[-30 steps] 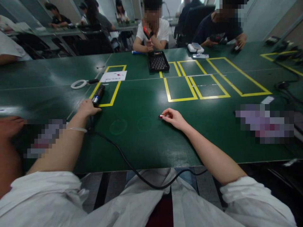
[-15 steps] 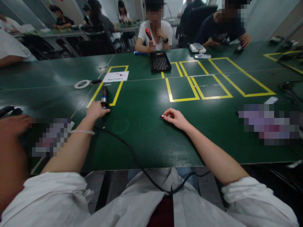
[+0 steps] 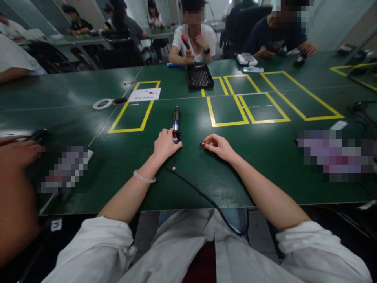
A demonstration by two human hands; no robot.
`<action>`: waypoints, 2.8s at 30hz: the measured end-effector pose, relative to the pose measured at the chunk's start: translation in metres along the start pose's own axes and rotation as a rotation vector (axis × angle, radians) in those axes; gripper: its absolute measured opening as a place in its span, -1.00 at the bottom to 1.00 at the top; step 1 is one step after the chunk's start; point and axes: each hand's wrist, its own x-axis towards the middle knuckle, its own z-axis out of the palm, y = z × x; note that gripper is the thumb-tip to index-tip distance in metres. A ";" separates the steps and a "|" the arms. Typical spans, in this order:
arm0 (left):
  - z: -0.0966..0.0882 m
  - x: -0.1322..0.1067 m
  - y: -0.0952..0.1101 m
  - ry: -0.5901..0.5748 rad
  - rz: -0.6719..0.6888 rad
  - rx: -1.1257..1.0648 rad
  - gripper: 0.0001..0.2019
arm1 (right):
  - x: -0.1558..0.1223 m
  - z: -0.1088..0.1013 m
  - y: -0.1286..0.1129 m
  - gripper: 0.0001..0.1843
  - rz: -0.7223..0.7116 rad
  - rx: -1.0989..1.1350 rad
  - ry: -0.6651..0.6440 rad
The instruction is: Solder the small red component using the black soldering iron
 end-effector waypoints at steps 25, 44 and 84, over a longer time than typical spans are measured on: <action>0.010 -0.033 0.073 -0.045 0.285 -0.074 -0.41 | -0.007 -0.004 -0.008 -0.89 -0.227 -0.370 -0.025; 0.017 -0.035 0.076 0.022 0.267 -0.061 -0.38 | -0.011 -0.001 -0.020 -0.85 -0.123 -0.292 0.091; -0.022 0.046 -0.212 -0.034 -0.302 0.207 -0.32 | -0.001 -0.004 0.006 -0.83 -0.039 -0.221 0.093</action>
